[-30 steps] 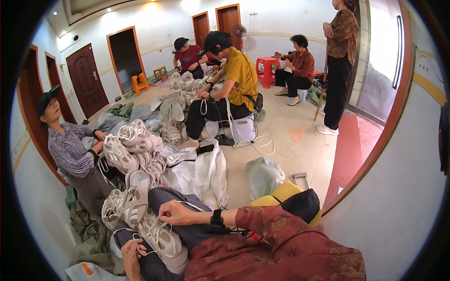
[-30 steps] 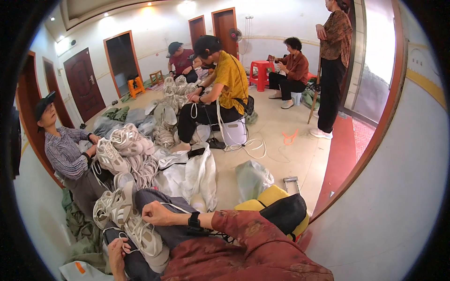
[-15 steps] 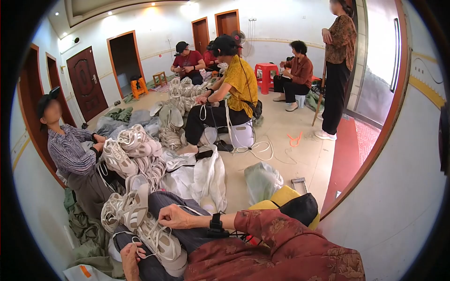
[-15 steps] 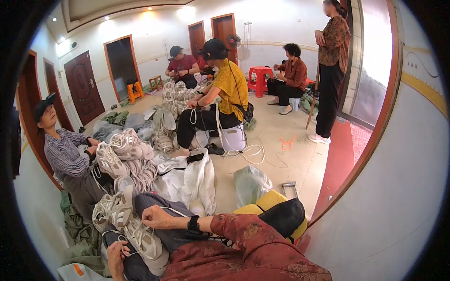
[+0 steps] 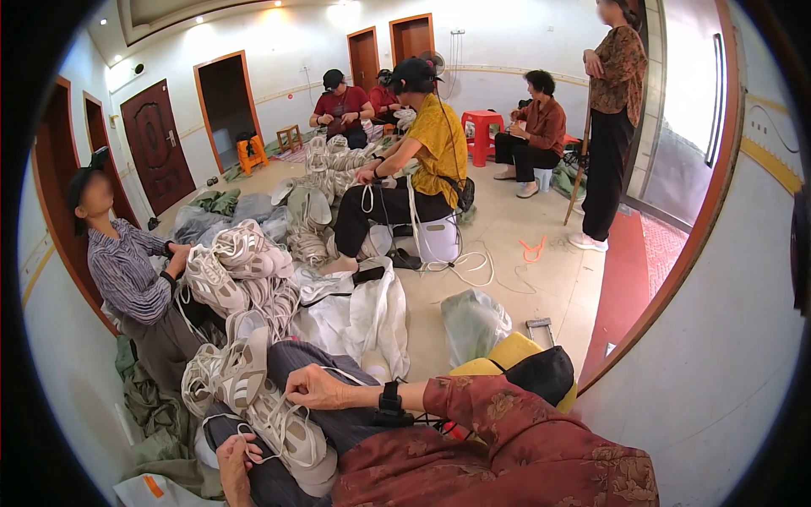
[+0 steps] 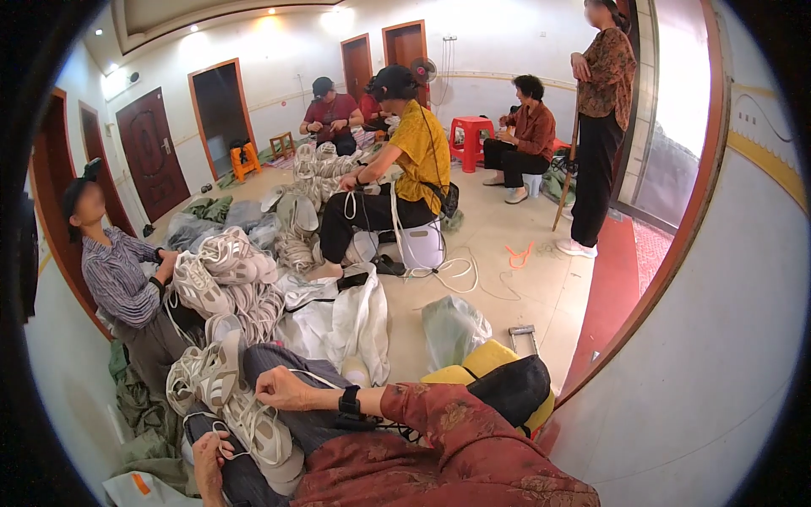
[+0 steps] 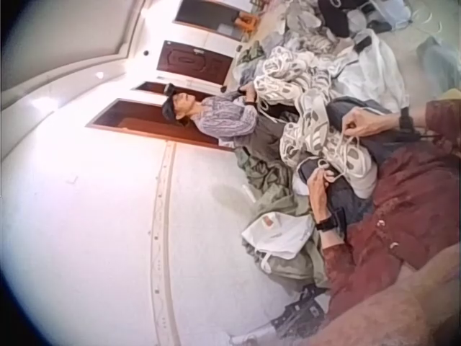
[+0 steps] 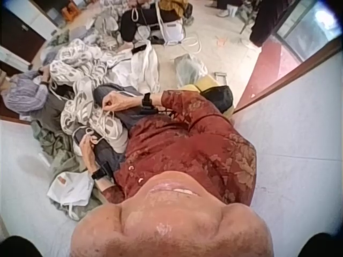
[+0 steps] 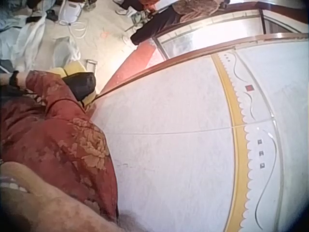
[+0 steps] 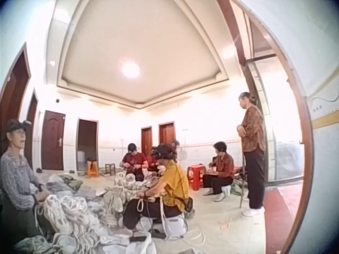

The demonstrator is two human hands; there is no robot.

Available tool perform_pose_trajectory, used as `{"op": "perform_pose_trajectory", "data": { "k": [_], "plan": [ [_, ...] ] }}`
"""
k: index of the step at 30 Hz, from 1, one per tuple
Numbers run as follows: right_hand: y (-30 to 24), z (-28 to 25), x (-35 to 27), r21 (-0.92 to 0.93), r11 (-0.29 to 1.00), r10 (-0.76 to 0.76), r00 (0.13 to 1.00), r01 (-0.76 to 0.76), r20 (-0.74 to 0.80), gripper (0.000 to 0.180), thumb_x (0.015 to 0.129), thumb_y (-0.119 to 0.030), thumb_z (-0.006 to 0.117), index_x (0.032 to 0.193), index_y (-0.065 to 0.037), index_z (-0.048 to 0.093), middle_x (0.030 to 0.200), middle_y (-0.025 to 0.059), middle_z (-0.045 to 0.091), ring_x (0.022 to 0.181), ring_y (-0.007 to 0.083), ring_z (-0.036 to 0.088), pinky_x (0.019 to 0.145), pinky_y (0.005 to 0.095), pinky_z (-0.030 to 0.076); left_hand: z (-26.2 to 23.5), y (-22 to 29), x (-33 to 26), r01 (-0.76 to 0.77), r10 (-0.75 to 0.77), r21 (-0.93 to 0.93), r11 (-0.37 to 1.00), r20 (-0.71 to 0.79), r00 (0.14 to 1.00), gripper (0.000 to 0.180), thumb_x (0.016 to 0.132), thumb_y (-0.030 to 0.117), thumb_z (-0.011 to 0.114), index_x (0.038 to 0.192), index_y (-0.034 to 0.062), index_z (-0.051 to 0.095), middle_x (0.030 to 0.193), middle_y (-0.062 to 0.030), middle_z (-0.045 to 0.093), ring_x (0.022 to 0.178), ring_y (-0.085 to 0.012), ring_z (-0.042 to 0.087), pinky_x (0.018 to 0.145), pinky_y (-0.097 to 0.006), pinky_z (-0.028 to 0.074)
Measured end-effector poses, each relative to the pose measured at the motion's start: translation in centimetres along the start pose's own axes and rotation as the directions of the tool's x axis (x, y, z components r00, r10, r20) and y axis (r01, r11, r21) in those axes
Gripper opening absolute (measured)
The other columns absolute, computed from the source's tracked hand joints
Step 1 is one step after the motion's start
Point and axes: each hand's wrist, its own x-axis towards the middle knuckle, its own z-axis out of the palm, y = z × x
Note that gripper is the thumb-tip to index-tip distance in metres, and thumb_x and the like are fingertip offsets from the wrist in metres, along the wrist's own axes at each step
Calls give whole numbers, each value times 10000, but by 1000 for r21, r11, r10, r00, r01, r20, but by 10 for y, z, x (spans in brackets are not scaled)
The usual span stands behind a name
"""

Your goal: Lacing multiple pairs of white sneakers while sitting on the floor.

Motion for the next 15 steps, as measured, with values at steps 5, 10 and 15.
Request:
{"op": "perform_pose_trajectory", "data": {
  "k": [5,10,15],
  "plan": [
    [4,-1,-1,3,1000,-5,1000,5,6,111,766,-73,645,769,38,649,655,86,603,560,115,520,521,282,417,2,0,0,9,-9,-14,1000,3,1000,267,964,238,538,977,-6,647,691,-31,652,509,-38,553,409,-144,342],
    [4,0,-1,7,1000,-12,1000,12,7,99,779,-67,655,783,32,647,664,68,600,565,95,505,512,273,400,-1,-2,0,-1,2,-9,1000,19,1000,280,969,251,538,983,-7,644,705,-30,653,521,-40,558,420,-142,348],
    [3,-1,-1,22,1000,-13,1000,13,10,103,782,-70,658,781,32,647,659,58,593,568,86,502,512,272,401,2,1,-2,6,-6,2,1000,0,1000,274,971,241,528,982,-9,641,701,-25,648,518,-40,554,423,-142,351]
  ]
}}
